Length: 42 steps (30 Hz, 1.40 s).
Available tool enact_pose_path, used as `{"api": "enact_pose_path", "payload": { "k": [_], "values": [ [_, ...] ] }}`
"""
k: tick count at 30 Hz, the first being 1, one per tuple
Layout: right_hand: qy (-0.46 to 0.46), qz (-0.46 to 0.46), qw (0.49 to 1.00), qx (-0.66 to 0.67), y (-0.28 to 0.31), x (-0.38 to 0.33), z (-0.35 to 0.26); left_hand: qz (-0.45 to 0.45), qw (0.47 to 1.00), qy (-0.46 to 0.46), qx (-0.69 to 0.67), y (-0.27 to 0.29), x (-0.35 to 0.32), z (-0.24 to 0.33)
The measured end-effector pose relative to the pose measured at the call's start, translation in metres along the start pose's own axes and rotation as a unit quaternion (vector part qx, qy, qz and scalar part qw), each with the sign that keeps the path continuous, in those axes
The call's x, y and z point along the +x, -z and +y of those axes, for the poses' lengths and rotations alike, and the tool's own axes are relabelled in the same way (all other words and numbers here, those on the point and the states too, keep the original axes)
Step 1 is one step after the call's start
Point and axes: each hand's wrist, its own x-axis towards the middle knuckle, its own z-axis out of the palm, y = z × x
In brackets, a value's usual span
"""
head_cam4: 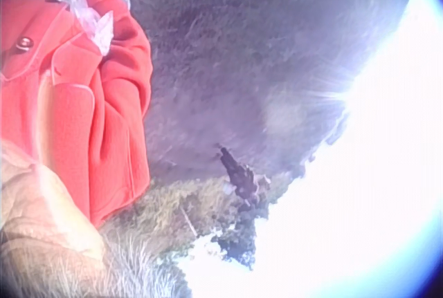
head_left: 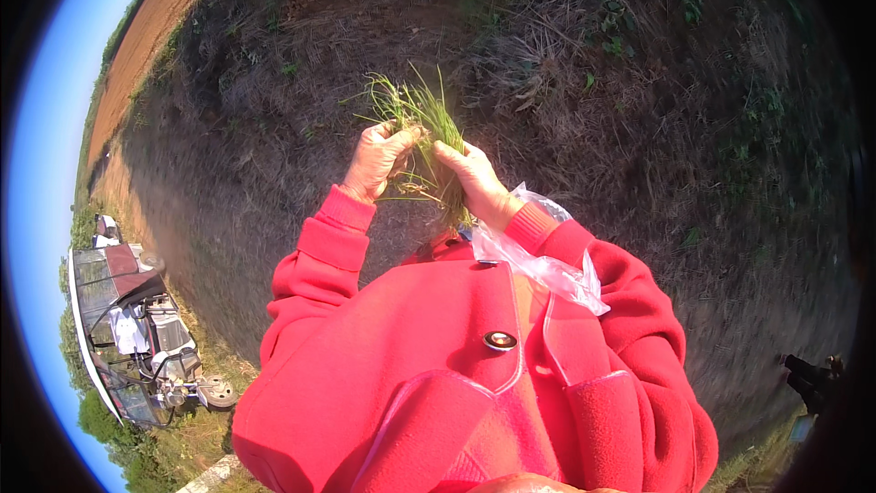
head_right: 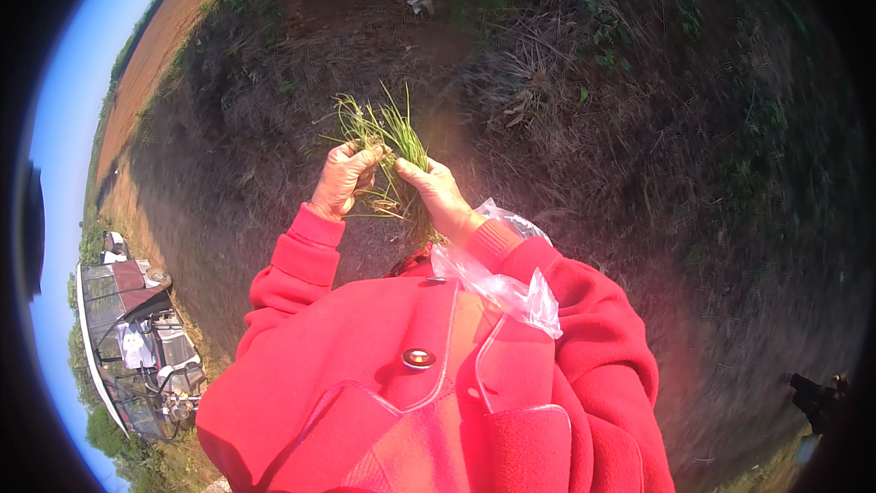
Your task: The person walks along a dirt path and repeatedly pulls small bunches of grass or weeds from the ground by hand. They gather the plants into a growing bundle held in one hand while continuing to walk and pull more plants from the roadside.
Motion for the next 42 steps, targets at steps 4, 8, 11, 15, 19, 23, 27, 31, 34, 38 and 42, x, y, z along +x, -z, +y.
{"api": "enact_pose_path", "payload": {
  "k": [4,8,11,15,19,23,27,31,34,38,42],
  "values": [
    [0.014,0.018,1.0,-0.001,0.005,0.002,-0.001,-0.012,1.0,-0.001,0.008,-0.005,0.008,-0.002],
    [0.058,0.045,0.997,0.009,0.01,0.006,-0.003,-0.019,1.0,-0.007,0.021,-0.008,0.019,-0.003],
    [0.075,0.089,0.993,0.007,0.014,0.007,-0.005,-0.024,0.999,0.022,0.021,-0.009,0.027,-0.003],
    [0.104,0.105,0.989,0.007,0.018,0.011,-0.01,-0.04,0.99,-0.044,0.131,-0.019,0.039,-0.012],
    [0.108,0.117,0.987,0.019,0.02,0.016,-0.018,-0.085,0.991,-0.074,0.078,-0.029,0.059,-0.022],
    [0.118,0.111,0.987,-0.004,0.018,0.019,-0.026,-0.086,0.994,-0.031,0.056,-0.03,0.075,-0.017],
    [0.13,0.132,0.983,-0.004,0.017,0.022,-0.03,-0.095,0.993,-0.002,0.075,-0.03,0.084,-0.006],
    [0.135,0.169,0.976,0.029,0.02,0.031,-0.029,-0.114,0.989,-0.007,0.089,-0.034,0.089,0.002],
    [0.154,0.197,0.968,0.033,0.024,0.038,-0.028,-0.11,0.988,-0.017,0.104,-0.033,0.093,0.005],
    [0.168,0.224,0.959,0.038,0.027,0.042,-0.028,-0.084,0.99,0.006,0.114,-0.02,0.102,0.009],
    [0.169,0.246,0.954,0.043,0.025,0.045,-0.027,-0.05,0.99,-0.002,0.13,0.009,0.116,0.009]
  ]
}}
